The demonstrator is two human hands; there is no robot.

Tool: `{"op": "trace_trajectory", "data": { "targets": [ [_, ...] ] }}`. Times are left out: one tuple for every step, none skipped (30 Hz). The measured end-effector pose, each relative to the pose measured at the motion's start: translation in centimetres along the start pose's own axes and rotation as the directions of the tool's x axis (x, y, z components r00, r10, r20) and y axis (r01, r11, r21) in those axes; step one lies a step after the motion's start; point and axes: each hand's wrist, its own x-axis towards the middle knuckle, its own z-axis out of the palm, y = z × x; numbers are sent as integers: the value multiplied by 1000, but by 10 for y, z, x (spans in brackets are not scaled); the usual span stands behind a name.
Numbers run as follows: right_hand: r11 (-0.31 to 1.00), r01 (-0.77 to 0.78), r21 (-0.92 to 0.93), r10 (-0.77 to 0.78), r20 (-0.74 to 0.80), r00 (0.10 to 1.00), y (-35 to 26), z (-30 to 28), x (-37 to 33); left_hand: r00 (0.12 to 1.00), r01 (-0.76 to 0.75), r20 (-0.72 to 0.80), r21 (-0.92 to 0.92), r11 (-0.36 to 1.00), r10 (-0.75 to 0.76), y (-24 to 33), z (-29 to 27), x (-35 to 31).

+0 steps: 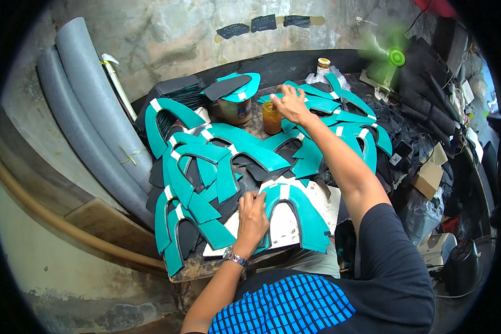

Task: The person assembles teal and black shoe parts on a workbench, aligning and pressing pieces together. They use a hammer to tap parts into place and later use scissors to trim a white foam insert, fitting it into a teal shoe component.

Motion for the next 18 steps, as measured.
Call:
{"op": "trace_trajectory", "data": {
  "targets": [
    [991, 25, 132, -1, -180, 984, -1, -2, 0, 1000, 2, -8, -2, 1000, -2, 0, 0, 0],
    [958, 59, 279, 25, -288, 957, 1, -8, -1, 1000, 1, -20, 3, 1000, -1, -1, 0, 1],
    [915, 123, 385, 42, -393, 919, 2, -13, -4, 1000, 5, -25, 5, 1000, -5, -2, 0, 1],
    [910, 154, 385, 18, -408, 913, 3, -18, -8, 1000, 13, -17, -2, 1000, -13, -2, 1, 1],
    [932, 104, 347, 6, -302, 953, 4, -22, -15, 1000, 8, -19, 0, 1000, -8, -3, 2, 1],
    [967, 59, 248, -29, -125, 992, 5, -26, -23, 1000, 4, -20, 3, 1000, -4, -3, 3, 2],
    [992, 9, 129, -19, 75, 997, 3, -30, -34, 1000, -2, -25, -3, 1000, 2, -4, 3, 2],
    [998, -25, 60, 14, 173, 985, -4, -30, -45, 1000, -8, -25, 7, 1000, 8, -4, 4, 2],
    [998, -49, 26, 43, 191, 981, -11, -32, -57, 999, -19, -35, 7, 1000, 19, -5, 4, 1],
    [999, -40, 24, 34, 204, 978, -17, -38, -69, 998, -26, -49, 7, 1000, 26, -4, 4, 1],
    [999, -49, -3, 48, 229, 972, -21, -47, -80, 998, -26, -60, 13, 1000, 27, -4, 4, 1],
    [990, -105, 95, 72, 302, 950, -22, -59, -94, 999, -9, -45, 12, 1000, 10, -4, 4, 1],
    [980, -149, 134, 107, 281, 954, -27, -67, -113, 998, -17, -54, -2, 1000, 17, -4, 4, 1],
    [968, -158, 196, 89, 321, 943, -29, -79, -131, 999, -29, -44, -6, 1000, 28, -4, 3, 1],
    [947, -101, 304, 5, 302, 953, -32, -89, -150, 999, -7, -41, -20, 1000, 6, -3, 3, 1],
    [916, -130, 380, 36, 246, 969, -39, -92, -175, 999, -1, -39, -23, 1000, 0, -2, 3, 1],
    [864, -64, 499, 0, 128, 992, -46, -94, -200, 999, 3, -44, -29, 1000, -4, -2, 3, 2],
    [773, -182, 608, 59, 217, 974, -53, -93, -222, 999, 5, -44, -21, 1000, -6, -2, 3, 2]
  ]
}}
